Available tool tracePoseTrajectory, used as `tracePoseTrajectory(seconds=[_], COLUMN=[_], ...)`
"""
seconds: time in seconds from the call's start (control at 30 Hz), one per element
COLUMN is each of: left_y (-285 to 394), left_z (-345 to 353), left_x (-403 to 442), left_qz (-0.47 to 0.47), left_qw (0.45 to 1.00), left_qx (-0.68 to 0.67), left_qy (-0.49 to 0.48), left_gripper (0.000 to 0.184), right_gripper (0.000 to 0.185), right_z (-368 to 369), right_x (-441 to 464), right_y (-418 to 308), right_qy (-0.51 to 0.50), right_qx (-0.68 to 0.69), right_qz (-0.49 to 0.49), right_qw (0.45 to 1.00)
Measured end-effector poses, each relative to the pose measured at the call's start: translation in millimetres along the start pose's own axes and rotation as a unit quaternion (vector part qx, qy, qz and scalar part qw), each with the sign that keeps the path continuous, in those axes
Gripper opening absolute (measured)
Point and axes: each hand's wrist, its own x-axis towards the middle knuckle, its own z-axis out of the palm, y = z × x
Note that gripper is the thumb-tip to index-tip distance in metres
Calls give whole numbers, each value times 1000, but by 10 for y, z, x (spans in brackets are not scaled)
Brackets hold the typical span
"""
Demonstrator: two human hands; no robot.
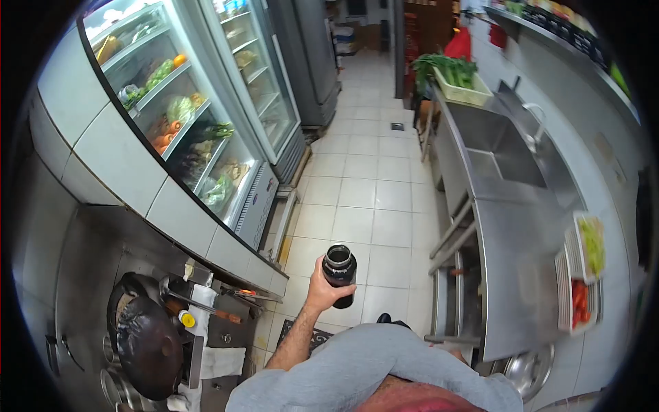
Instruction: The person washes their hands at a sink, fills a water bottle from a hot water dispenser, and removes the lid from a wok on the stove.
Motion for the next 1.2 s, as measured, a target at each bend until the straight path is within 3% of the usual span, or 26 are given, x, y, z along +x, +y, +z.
tracePoseTrajectory(seconds=[0.07, 0.1, 0.13, 0.2, 0.27, 0.4, 0.47, 0.53, 0.63, 0.73, 0.87, 0.97, 1.07, 1.13, 1.17, 1.2], left_y=[37, 30, 4, -103, -249, -662, -804, -812, -839, -883, -1218, -1397, -1400, -1501, -1573, -1630], left_z=[-51, -78, -105, -159, -225, -347, -388, -386, -249, -67, 162, 292, 356, 304, 279, 239], left_x=[484, 712, 942, 1404, 1874, 2945, 3603, 4355, 5405, 6403, 7646, 8502, 9307, 9798, 10062, 10296], left_qz=[-6, -9, -8, -3, -11, -29, -35, -27, -50, -23, -36, -23, -10, -16, -1, -19], left_qw=[999, 998, 997, 992, 989, 989, 991, 995, 998, 999, 995, 996, 998, 999, 999, 997], left_qx=[28, 10, -9, -25, -22, 31, 20, 17, 2, -1, -61, -76, -56, -10, -21, -23], left_qy=[43, 63, 82, 125, 144, 145, 129, 98, 27, -36, -73, -34, 4, 35, 50, 64], left_gripper=[80, 78, 77, 76, 76, 79, 78, 78, 77, 76, 74, 73, 70, 72, 75, 78], right_gripper=[20, 18, 17, 27, 33, 36, 39, 36, 28, 27, 26, 27, 28, 29, 38, 45], right_z=[-679, -1158, -1781, -2110, -2419, -3684, -3974, -3997, -3312, -2869, -3006, -3272, -3691, -4068, -4645, -4866], right_x=[766, 1201, 1613, 2692, 3775, 4699, 5005, 5122, 5219, 5123, 5297, 5968, 7013, 8008, 8420, 8908], right_y=[526, 764, 959, 1630, 2176, 2254, 2304, 2339, 2645, 2921, 3266, 3773, 4573, 5183, 5439, 5631], right_qy=[62, 36, 92, 227, 280, 284, 288, 246, 135, -112, -238, -250, -203, -109, -87, 60], right_qx=[-8, 264, 501, 452, 486, 527, 448, 456, 391, 401, 437, 445, 393, 336, 403, 270], right_qz=[13, 155, 296, 200, 199, 198, 205, 259, 291, 334, 338, 311, 249, 199, 272, 272], right_qw=[998, 951, 808, 839, 803, 776, 821, 815, 863, 846, 799, 801, 862, 914, 869, 922])
